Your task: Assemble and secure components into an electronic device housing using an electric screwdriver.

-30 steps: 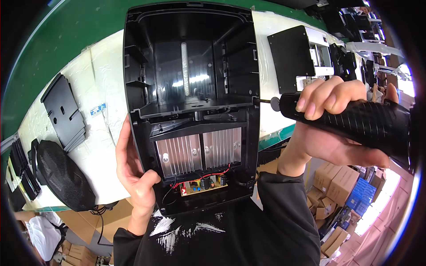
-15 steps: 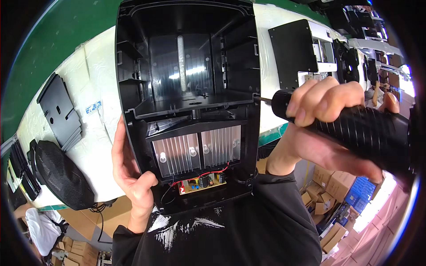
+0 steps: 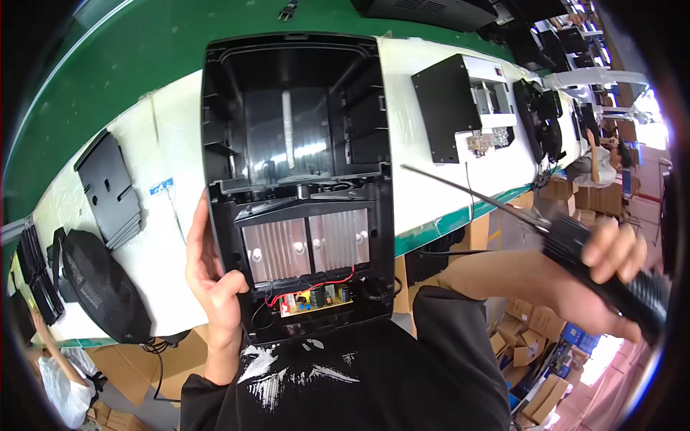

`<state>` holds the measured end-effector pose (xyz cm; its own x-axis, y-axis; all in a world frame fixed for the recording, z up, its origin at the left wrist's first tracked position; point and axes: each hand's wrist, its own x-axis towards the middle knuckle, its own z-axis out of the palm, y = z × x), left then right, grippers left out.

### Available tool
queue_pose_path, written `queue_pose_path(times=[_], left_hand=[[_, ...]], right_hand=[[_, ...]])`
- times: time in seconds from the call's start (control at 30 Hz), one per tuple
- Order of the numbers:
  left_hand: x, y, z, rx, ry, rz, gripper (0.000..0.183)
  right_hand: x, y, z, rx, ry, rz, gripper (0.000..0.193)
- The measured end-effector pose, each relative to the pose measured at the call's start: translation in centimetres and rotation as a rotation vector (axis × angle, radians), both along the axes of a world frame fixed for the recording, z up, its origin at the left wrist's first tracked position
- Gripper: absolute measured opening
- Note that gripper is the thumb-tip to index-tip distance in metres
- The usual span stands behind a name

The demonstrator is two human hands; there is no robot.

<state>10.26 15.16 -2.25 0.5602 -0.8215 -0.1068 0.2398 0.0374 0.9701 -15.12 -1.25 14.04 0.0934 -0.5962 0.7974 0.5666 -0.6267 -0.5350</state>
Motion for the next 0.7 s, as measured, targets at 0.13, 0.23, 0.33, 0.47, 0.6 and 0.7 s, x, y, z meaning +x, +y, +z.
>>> queue_pose_path(times=[0.13,0.23,0.33,0.47,0.6,0.7], left_hand=[[0.1,0.0,-0.3,0.005,-0.031,0.020,0.091],[-0.1,-0.2,-0.6,-0.002,-0.105,0.029,0.094],[0.0,-0.2,-0.6,0.027,-0.140,0.026,0.095],[-0.1,-0.2,-0.3,0.057,-0.154,0.021,0.096],[-0.2,-0.3,-0.4,0.090,-0.168,0.042,0.093],[-0.3,-0.4,-0.2,0.099,-0.169,0.048,0.093]], right_hand=[[-6.8,-1.4,1.8,-0.156,0.051,-0.399,0.075],[-8.6,-4.1,-0.8,-0.077,0.138,-0.862,0.067],[-10.6,-6.4,-3.7,-0.023,0.149,-0.756,0.073],[-11.6,-7.6,-6.1,0.013,0.136,-0.641,0.078],[-11.7,-8.6,-6.6,0.026,0.188,-0.614,0.080],[-10.9,-10.8,-5.1,0.174,0.289,-0.461,0.078]])
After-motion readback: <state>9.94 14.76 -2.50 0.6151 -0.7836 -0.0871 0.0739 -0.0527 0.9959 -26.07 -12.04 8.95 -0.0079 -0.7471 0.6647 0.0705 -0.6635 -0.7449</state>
